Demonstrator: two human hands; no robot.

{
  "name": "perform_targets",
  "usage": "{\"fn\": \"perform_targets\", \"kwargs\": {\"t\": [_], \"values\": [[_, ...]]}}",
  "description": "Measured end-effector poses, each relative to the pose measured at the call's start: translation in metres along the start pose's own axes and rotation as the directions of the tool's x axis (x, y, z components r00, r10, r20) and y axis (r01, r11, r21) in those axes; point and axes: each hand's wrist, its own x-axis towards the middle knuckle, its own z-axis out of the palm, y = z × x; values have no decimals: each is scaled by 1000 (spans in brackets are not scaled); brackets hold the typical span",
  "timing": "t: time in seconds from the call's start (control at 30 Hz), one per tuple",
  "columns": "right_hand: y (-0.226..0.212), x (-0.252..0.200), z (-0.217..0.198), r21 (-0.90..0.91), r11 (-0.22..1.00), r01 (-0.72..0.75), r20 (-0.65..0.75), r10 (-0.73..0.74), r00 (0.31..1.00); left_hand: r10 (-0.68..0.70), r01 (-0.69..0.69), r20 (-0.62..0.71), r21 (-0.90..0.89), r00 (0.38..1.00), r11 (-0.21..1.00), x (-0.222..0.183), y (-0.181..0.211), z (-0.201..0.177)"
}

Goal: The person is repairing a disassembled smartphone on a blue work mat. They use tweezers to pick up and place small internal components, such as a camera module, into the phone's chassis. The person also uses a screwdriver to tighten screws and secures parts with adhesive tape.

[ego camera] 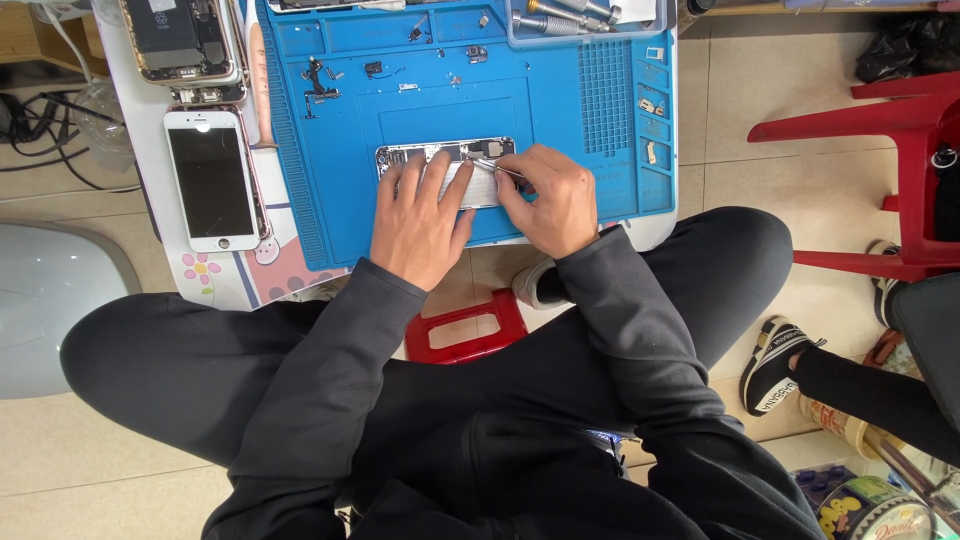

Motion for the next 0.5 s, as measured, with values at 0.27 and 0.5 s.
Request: {"fn": "perform_targets", "kwargs": {"t": [0.27, 0.5], "values": [[3, -1, 2, -16, 1000, 0, 5, 0, 1000, 4, -4, -19, -9, 1000, 1000, 1, -1, 0], [4, -1, 1, -15, 1000, -1, 7, 2, 1000, 11, -12, -31, -2, 999, 1000, 1, -1, -3]]}}
